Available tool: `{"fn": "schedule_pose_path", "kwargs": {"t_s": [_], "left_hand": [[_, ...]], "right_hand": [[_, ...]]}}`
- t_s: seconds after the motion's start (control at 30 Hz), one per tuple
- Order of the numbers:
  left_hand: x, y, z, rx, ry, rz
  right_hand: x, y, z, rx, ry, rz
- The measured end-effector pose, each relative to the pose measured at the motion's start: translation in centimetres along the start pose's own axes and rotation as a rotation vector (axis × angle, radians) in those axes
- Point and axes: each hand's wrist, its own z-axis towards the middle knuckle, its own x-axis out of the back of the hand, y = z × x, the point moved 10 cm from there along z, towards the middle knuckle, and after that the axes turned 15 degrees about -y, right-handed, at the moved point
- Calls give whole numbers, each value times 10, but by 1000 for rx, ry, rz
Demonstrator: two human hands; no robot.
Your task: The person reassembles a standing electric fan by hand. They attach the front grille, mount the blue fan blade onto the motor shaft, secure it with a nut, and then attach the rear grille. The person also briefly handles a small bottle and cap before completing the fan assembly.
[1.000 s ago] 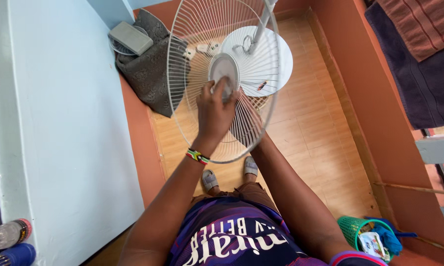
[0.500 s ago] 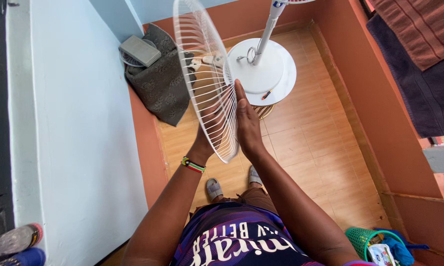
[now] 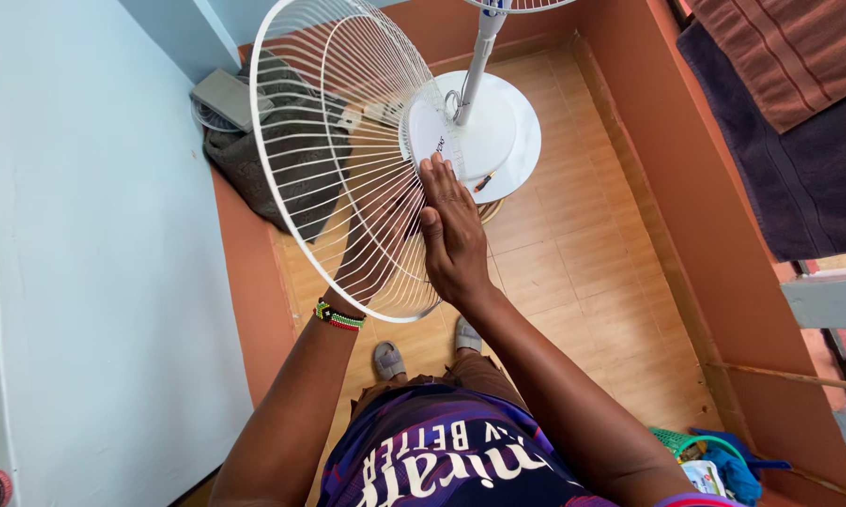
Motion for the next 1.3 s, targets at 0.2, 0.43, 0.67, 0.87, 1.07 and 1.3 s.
{"fn": "schedule_pose_path", "kwargs": {"t_s": [0.2, 0.43, 0.67, 0.87, 1.07, 1.3], "left_hand": [[-27, -3, 55, 12, 20, 192], [-63, 5, 83, 75, 76, 202], [-69, 40, 56, -72, 222, 553], [-54, 53, 19, -282, 62, 97], [26, 31, -27, -485, 131, -59], [107, 5, -75, -482, 108, -150]], "right_hand": [[1, 75, 6, -111, -69, 701], [11, 117, 20, -150, 49, 966], [22, 112, 30, -137, -101, 638], [34, 142, 40, -22, -87, 468], [46, 233, 5, -529, 144, 360], [-42, 268, -41, -566, 156, 1701]]}}
